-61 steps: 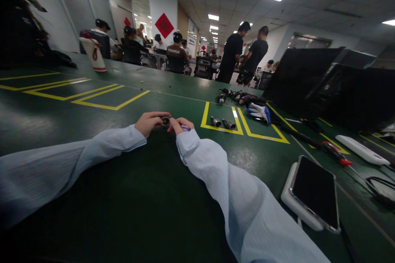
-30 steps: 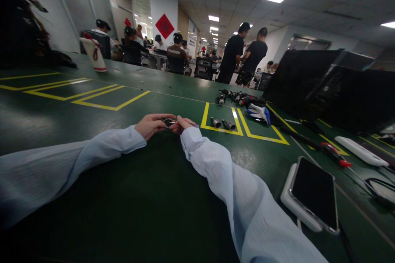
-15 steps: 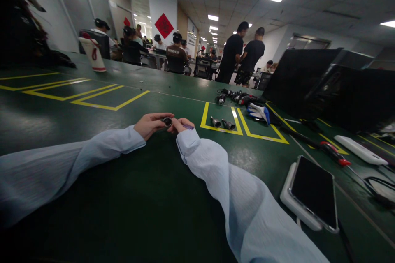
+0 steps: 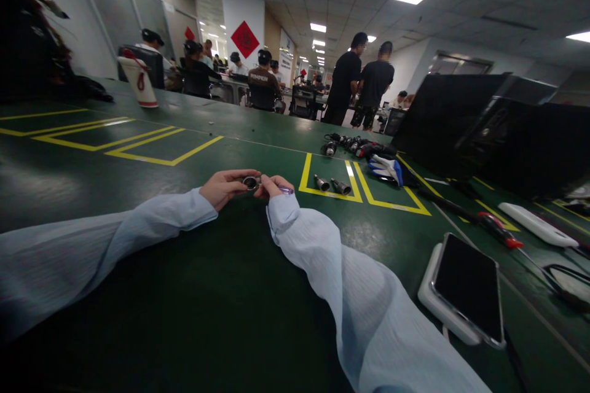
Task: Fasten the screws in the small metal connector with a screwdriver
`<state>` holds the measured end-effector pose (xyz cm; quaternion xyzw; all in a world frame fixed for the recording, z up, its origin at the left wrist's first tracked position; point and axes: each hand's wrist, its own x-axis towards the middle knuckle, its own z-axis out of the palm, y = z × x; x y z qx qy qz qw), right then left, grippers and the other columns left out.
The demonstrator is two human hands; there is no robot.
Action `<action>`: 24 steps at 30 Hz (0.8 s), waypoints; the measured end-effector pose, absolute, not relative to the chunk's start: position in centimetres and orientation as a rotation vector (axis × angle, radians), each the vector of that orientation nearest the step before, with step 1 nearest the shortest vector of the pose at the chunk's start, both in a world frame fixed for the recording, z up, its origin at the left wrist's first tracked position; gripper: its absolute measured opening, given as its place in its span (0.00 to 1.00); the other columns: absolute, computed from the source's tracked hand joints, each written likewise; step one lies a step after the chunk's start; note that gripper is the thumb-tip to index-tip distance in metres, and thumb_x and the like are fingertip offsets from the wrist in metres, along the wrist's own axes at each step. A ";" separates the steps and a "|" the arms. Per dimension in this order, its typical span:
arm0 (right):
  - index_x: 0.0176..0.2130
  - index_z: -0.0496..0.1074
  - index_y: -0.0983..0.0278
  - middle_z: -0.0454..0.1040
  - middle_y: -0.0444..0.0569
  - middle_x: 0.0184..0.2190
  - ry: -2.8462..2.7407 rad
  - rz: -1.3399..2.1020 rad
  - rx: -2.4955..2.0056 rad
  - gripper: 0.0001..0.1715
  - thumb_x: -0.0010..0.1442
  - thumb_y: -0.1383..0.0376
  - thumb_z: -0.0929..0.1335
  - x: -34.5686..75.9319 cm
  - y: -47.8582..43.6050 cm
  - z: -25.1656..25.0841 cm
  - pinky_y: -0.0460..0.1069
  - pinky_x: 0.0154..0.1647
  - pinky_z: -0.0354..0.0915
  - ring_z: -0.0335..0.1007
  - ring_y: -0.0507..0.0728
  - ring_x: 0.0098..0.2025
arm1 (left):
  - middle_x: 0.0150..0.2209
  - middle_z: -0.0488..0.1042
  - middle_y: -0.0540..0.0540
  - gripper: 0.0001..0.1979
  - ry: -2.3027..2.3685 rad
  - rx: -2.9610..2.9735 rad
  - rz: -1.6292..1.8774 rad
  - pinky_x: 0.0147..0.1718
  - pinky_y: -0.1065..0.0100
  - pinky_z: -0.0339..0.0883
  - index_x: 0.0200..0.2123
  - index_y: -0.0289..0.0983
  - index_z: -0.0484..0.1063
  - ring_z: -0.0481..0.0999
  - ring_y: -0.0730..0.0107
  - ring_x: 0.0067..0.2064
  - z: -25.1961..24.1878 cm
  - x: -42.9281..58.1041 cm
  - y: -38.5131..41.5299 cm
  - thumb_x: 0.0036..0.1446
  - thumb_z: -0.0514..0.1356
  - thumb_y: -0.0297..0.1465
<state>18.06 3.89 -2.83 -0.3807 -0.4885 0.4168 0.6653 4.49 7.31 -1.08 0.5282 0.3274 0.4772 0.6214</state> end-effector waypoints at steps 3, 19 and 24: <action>0.17 0.64 0.64 0.69 0.40 0.13 -1.113 0.948 -0.855 0.17 0.47 0.55 0.68 18.0 3.9 -2.9 0.45 0.21 0.60 0.62 0.47 0.16 | 0.34 0.77 0.44 0.20 0.755 1.205 1.092 0.45 0.61 0.64 0.32 0.32 0.77 0.74 0.64 0.38 -1.1 4.6 7.3 0.28 0.64 0.20; 0.30 0.70 0.66 0.74 0.51 0.30 -2.033 -0.191 -1.186 0.08 0.54 0.64 0.65 17.2 3.2 -1.4 0.49 0.38 0.63 0.68 0.55 0.33 | 0.24 0.72 0.46 0.13 0.776 1.119 1.129 0.25 0.72 0.64 0.25 0.31 0.73 0.70 0.73 0.27 0.0 5.6 7.6 0.40 0.65 0.36; 0.34 0.70 0.68 0.73 0.55 0.32 -2.324 -0.402 -1.116 0.13 0.60 0.65 0.59 17.0 2.9 0.4 0.50 0.41 0.60 0.66 0.57 0.37 | 0.22 0.71 0.48 0.13 0.806 1.068 1.158 0.24 0.72 0.63 0.24 0.32 0.70 0.70 0.73 0.25 0.7 6.1 7.8 0.42 0.64 0.37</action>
